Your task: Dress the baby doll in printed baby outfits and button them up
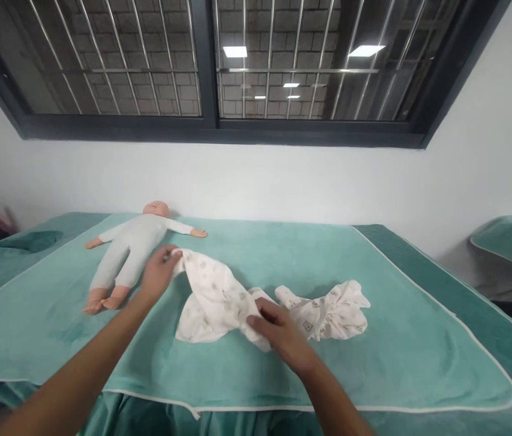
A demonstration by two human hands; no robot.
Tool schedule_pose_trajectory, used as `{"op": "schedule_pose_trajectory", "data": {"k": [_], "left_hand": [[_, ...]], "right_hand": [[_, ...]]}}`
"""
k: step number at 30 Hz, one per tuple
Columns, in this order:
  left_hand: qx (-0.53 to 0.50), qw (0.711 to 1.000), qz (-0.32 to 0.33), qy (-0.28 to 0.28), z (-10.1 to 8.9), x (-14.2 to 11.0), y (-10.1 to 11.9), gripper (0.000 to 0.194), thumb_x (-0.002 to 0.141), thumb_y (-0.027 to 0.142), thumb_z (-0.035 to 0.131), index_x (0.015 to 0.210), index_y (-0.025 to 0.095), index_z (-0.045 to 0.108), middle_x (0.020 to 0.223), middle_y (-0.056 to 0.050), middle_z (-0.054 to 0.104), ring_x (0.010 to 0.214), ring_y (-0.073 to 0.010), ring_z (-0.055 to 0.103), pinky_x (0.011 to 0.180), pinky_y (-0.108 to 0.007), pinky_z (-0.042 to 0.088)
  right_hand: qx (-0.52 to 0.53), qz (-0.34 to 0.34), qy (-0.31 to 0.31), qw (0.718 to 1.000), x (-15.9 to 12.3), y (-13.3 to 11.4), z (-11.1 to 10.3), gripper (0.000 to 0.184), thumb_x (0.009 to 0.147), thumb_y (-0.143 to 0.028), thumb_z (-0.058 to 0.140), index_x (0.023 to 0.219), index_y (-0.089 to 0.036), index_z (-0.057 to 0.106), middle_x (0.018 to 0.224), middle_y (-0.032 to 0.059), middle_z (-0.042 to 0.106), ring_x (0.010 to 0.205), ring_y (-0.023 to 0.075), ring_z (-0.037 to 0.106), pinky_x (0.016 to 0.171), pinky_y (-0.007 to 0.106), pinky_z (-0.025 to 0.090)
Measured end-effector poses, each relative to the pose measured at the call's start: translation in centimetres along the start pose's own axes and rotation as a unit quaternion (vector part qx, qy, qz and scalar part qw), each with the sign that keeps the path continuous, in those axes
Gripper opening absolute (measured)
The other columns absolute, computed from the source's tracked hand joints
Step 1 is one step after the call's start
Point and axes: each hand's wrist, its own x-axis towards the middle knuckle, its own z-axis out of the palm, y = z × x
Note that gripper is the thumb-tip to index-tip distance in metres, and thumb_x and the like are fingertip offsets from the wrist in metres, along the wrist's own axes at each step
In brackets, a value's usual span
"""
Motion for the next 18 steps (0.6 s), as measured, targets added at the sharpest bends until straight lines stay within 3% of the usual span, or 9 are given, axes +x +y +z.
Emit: {"op": "schedule_pose_trajectory", "data": {"k": [2, 4, 6, 7, 9, 11, 13, 15, 18], "left_hand": [[0.089, 0.987, 0.079, 0.106, -1.5, 0.8, 2.9, 0.022, 0.081, 0.036, 0.054, 0.089, 0.017, 0.064, 0.096, -0.009, 0.060, 0.099, -0.0249, 0.054, 0.093, -0.039, 0.043], [0.130, 0.973, 0.150, 0.121, -2.8, 0.3, 6.6, 0.025, 0.083, 0.036, 0.053, 0.095, 0.019, 0.066, 0.105, -0.010, 0.059, 0.107, -0.0267, 0.052, 0.096, -0.041, 0.041], [0.092, 0.987, 0.131, 0.023, -3.8, -1.5, 10.4, 0.029, 0.089, 0.042, 0.048, 0.098, 0.020, 0.065, 0.092, -0.006, 0.063, 0.090, -0.0215, 0.057, 0.085, -0.035, 0.046], [0.074, 0.991, 0.086, -0.076, -4.1, -2.5, 11.9, 0.034, 0.091, 0.048, 0.044, 0.095, 0.021, 0.065, 0.082, -0.003, 0.063, 0.078, -0.0193, 0.058, 0.076, -0.032, 0.047], [0.044, 0.953, 0.019, -0.298, -4.7, -4.5, 14.0, 0.040, 0.090, 0.054, 0.044, 0.096, 0.021, 0.066, 0.079, -0.002, 0.065, 0.072, -0.0180, 0.060, 0.068, -0.029, 0.047], [0.020, 0.903, -0.028, -0.428, -5.2, -5.8, 14.5, 0.042, 0.086, 0.057, 0.051, 0.107, 0.023, 0.065, 0.091, -0.003, 0.069, 0.084, -0.0195, 0.064, 0.070, -0.028, 0.048], [-0.001, 0.872, -0.065, -0.485, -5.5, -6.4, 13.8, 0.048, 0.081, 0.055, 0.060, 0.120, 0.026, 0.061, 0.105, -0.004, 0.069, 0.097, -0.0213, 0.064, 0.077, -0.028, 0.050], [-0.023, 0.851, -0.096, -0.516, -5.9, -6.6, 12.7, 0.054, 0.080, 0.048, 0.064, 0.129, 0.028, 0.055, 0.107, -0.004, 0.068, 0.101, -0.0214, 0.063, 0.081, -0.029, 0.050], [-0.049, 0.832, -0.106, -0.543, -6.4, -6.6, 11.3, 0.061, 0.078, 0.032, 0.065, 0.137, 0.031, 0.048, 0.101, -0.001, 0.067, 0.095, -0.0191, 0.062, 0.077, -0.028, 0.049]], "right_hand": [[0.086, -0.019, 0.045, 0.995, 0.0, -1.1, -0.1, 0.021, 0.086, -0.038, 0.062, 0.081, -0.019, 0.056, 0.077, -0.0022, 0.045, 0.072, 0.0119, 0.040, 0.064, 0.024, 0.033], [0.157, -0.030, 0.060, 0.985, 0.3, -2.0, 0.7, 0.017, 0.087, -0.037, 0.060, 0.087, -0.020, 0.058, 0.081, -0.0013, 0.050, 0.075, 0.0126, 0.044, 0.066, 0.024, 0.036], [0.176, -0.054, 0.045, 0.982, 0.5, -2.8, 2.3, 0.014, 0.090, -0.036, 0.058, 0.095, -0.023, 0.059, 0.089, -0.0004, 0.054, 0.083, 0.0143, 0.049, 0.073, 0.025, 0.040], [0.156, -0.074, 0.029, 0.984, 0.6, -3.1, 3.3, 0.015, 0.090, -0.035, 0.056, 0.100, -0.024, 0.059, 0.094, 0.0003, 0.055, 0.088, 0.0153, 0.050, 0.077, 0.027, 0.041], [0.055, -0.124, -0.015, 0.991, 0.6, -3.6, 5.5, 0.016, 0.092, -0.033, 0.054, 0.104, -0.025, 0.060, 0.106, 0.0024, 0.055, 0.099, 0.0178, 0.051, 0.085, 0.031, 0.042], [-0.116, -0.173, -0.056, 0.976, 0.3, -3.9, 7.6, 0.015, 0.091, -0.033, 0.055, 0.101, -0.023, 0.061, 0.112, 0.0052, 0.052, 0.105, 0.0210, 0.049, 0.091, 0.036, 0.042], [-0.277, -0.216, -0.083, 0.932, -0.1, -3.9, 9.1, 0.018, 0.091, -0.034, 0.056, 0.103, -0.023, 0.062, 0.111, 0.0067, 0.053, 0.108, 0.0240, 0.047, 0.095, 0.042, 0.039], [-0.361, -0.247, -0.106, 0.893, -0.2, -3.8, 9.8, 0.021, 0.093, -0.032, 0.054, 0.112, -0.025, 0.061, 0.111, 0.0062, 0.058, 0.114, 0.0254, 0.045, 0.100, 0.047, 0.035], [-0.331, -0.280, -0.134, 0.891, 0.1, -3.2, 9.3, 0.023, 0.096, -0.020, 0.044, 0.109, -0.027, 0.062, 0.112, 0.0024, 0.064, 0.120, 0.0210, 0.047, 0.105, 0.043, 0.034]]}}
